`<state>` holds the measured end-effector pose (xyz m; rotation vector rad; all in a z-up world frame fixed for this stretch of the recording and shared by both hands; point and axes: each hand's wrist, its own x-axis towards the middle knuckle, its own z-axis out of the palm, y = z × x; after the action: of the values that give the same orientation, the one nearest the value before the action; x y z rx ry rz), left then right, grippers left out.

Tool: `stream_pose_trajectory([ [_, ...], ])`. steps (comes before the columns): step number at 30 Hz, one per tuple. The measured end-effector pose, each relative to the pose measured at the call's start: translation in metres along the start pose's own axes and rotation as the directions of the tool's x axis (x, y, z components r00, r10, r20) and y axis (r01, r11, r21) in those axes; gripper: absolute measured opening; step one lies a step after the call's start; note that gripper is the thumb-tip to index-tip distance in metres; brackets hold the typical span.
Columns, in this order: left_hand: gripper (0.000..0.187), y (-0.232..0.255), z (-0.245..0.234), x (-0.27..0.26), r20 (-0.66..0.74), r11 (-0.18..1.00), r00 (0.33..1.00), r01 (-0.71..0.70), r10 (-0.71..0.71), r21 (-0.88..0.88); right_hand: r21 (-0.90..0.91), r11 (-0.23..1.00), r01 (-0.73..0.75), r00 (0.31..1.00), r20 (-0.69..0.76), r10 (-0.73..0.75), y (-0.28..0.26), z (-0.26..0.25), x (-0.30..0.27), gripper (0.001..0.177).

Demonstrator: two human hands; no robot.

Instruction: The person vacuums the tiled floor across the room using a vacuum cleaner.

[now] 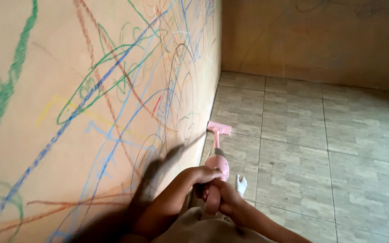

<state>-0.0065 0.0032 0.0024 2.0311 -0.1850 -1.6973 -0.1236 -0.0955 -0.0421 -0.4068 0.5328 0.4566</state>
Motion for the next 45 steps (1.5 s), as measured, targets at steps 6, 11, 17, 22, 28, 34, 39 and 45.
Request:
stream_pose_trajectory([
  [6,0.089,-0.021,0.004,0.032,0.08,0.995,0.996,-0.035,0.027,0.093,-0.064,0.997,0.051,0.995,-0.077,-0.055,0.014,0.005,-0.02,0.018],
  [11,0.084,-0.008,-0.004,0.067,0.014,0.991,0.999,-0.053,0.052,0.122,-0.133,0.986,0.096,0.976,-0.181,-0.12,-0.002,-0.009,0.0,0.017],
  [17,0.083,0.058,-0.039,0.107,0.128,0.998,0.99,-0.055,0.052,0.023,-0.133,0.974,0.186,0.94,-0.265,-0.215,-0.072,-0.074,0.074,0.013],
  [22,0.073,0.129,-0.103,0.189,0.093,0.999,0.995,-0.033,0.03,0.033,-0.117,0.965,0.237,0.925,-0.276,-0.26,-0.168,-0.107,0.148,0.015],
  [28,0.069,0.231,-0.187,0.278,0.066,0.992,0.993,-0.092,0.098,-0.081,-0.165,0.956,0.244,0.909,-0.306,-0.284,-0.31,-0.128,0.229,0.015],
  [34,0.071,0.316,-0.239,0.343,0.063,0.98,0.989,-0.121,0.133,-0.16,-0.211,0.958,0.194,0.941,-0.235,-0.242,-0.429,-0.158,0.279,0.02],
  [39,0.066,0.369,-0.268,0.379,0.006,0.975,0.992,-0.123,0.126,-0.185,-0.251,0.948,0.196,0.944,-0.214,-0.252,-0.498,-0.167,0.296,0.023],
  [45,0.07,0.405,-0.295,0.394,0.019,0.98,0.994,-0.1,0.105,-0.173,-0.222,0.961,0.166,0.947,-0.237,-0.218,-0.544,-0.16,0.316,0.024],
])
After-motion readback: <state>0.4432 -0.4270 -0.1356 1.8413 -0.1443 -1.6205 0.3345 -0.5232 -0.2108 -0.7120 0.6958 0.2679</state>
